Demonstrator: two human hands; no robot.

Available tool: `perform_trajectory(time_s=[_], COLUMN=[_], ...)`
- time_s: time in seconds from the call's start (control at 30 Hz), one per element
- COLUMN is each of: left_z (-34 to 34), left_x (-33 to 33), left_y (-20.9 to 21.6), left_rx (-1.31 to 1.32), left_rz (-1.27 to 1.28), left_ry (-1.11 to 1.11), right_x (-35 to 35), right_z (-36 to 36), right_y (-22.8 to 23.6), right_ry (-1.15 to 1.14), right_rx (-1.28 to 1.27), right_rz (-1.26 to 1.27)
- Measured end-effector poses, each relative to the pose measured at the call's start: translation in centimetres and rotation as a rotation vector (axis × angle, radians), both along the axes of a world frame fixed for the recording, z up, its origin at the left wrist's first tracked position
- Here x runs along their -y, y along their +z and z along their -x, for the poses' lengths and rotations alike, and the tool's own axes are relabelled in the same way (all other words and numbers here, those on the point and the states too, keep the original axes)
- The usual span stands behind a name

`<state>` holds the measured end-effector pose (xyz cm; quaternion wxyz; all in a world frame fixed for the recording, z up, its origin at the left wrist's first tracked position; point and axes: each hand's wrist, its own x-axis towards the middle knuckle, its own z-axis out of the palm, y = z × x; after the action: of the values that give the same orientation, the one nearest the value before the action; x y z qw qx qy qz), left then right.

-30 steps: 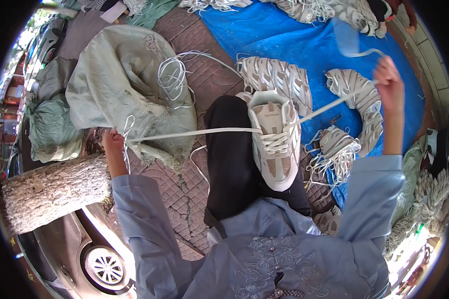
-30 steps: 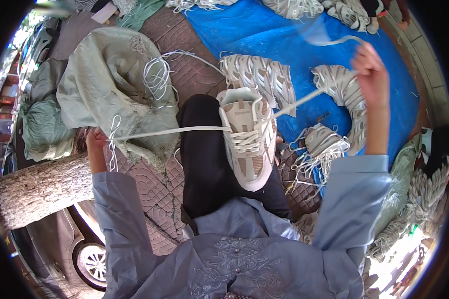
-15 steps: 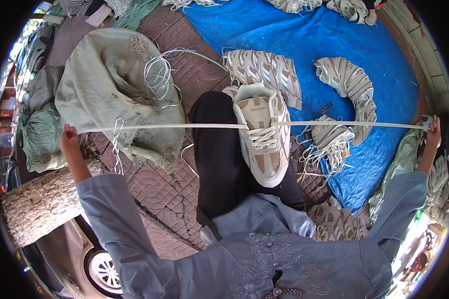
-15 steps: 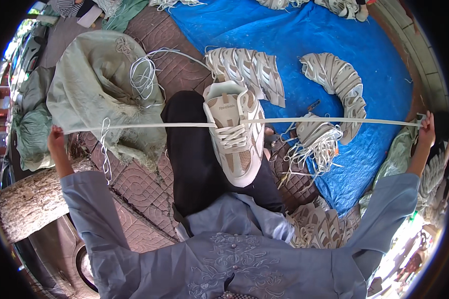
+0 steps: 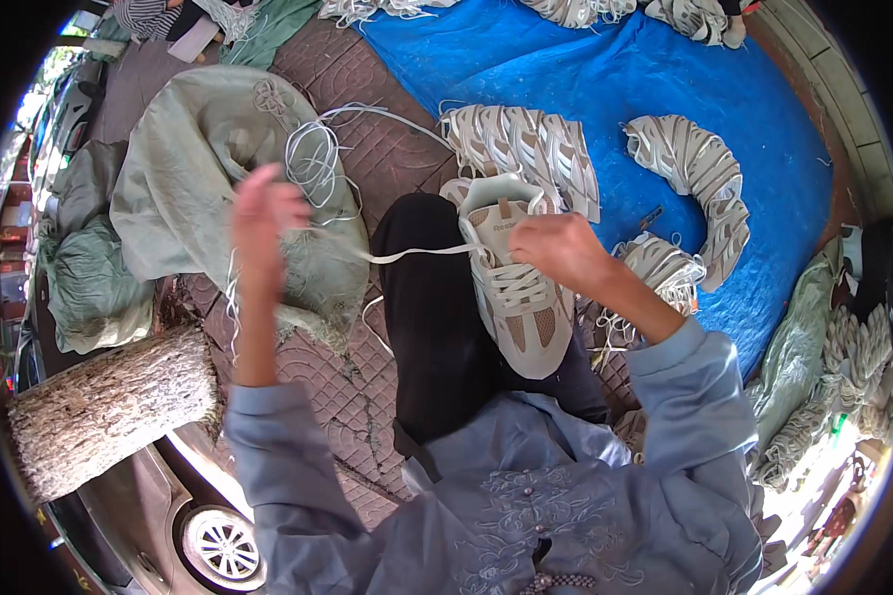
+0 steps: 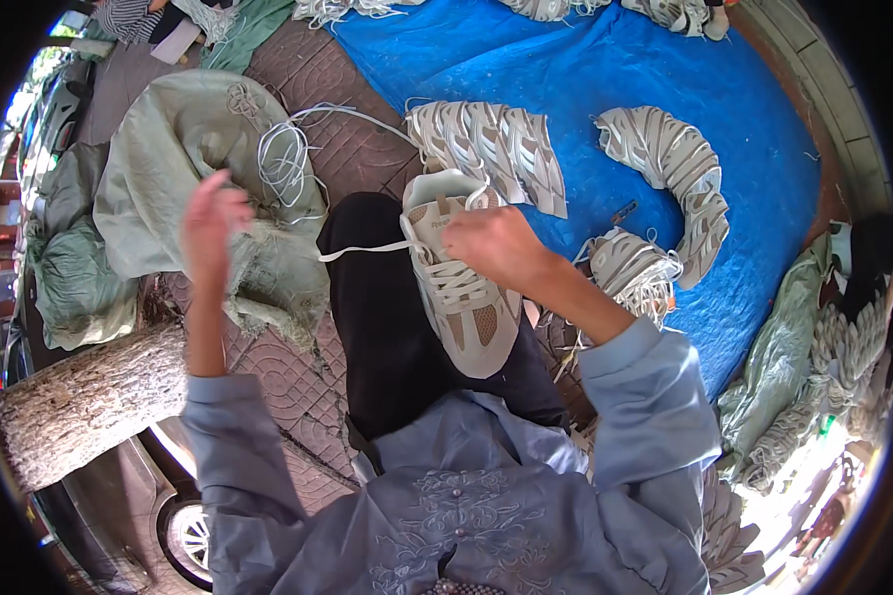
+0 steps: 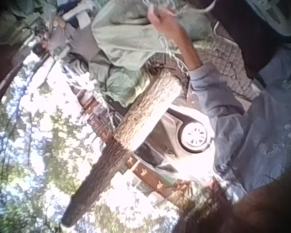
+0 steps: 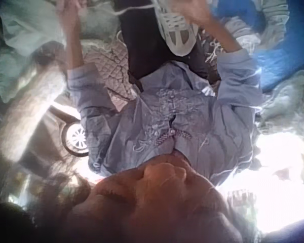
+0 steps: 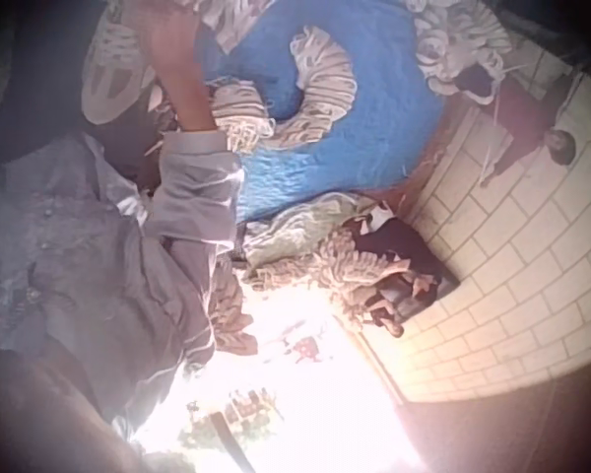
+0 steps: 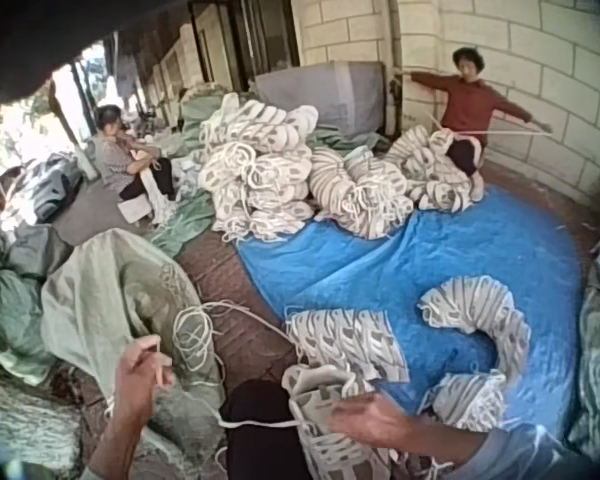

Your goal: The person sits on a mat and laces a white sneaker by hand. They thread a long white lace through the eyelets, pull it tight, and tie a knot to secure it.

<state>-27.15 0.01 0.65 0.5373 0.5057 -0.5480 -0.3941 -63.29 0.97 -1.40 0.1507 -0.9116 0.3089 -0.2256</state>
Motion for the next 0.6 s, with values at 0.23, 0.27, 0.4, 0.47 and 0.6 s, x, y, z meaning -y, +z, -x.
perform_trajectory(time_s=[0.23,0.27,0.4,0.47,0.6], left_z=[17.6,18.4,20.0,20.0,19.7], left_x=[-3.0,-3.2,-4.3,-4.5,-4.7], left_y=[-0.8,-1.0,-2.8,-3.6,-4.2], left_rx=[0.334,0.389,0.709,0.919,0.987], left_rz=[-0.096,0.080,0.245,0.322,0.331], left_ry=[-0.133,-0.119,-0.173,-0.234,-0.218], right_x=[-1.6,-1.8,-2.4,-2.4,-1.4], right_z=[3.0,3.0,1.9,1.4,1.2], right_y=[-3.0,-3.1,-2.8,-2.5,-2.8], right_ry=[-0.121,-0.149,-0.255,-0.213,-0.073], right_rx=[0.026,-0.005,-0.122,-0.230,-0.196], right_rz=[0.066,0.075,0.142,0.165,0.157])
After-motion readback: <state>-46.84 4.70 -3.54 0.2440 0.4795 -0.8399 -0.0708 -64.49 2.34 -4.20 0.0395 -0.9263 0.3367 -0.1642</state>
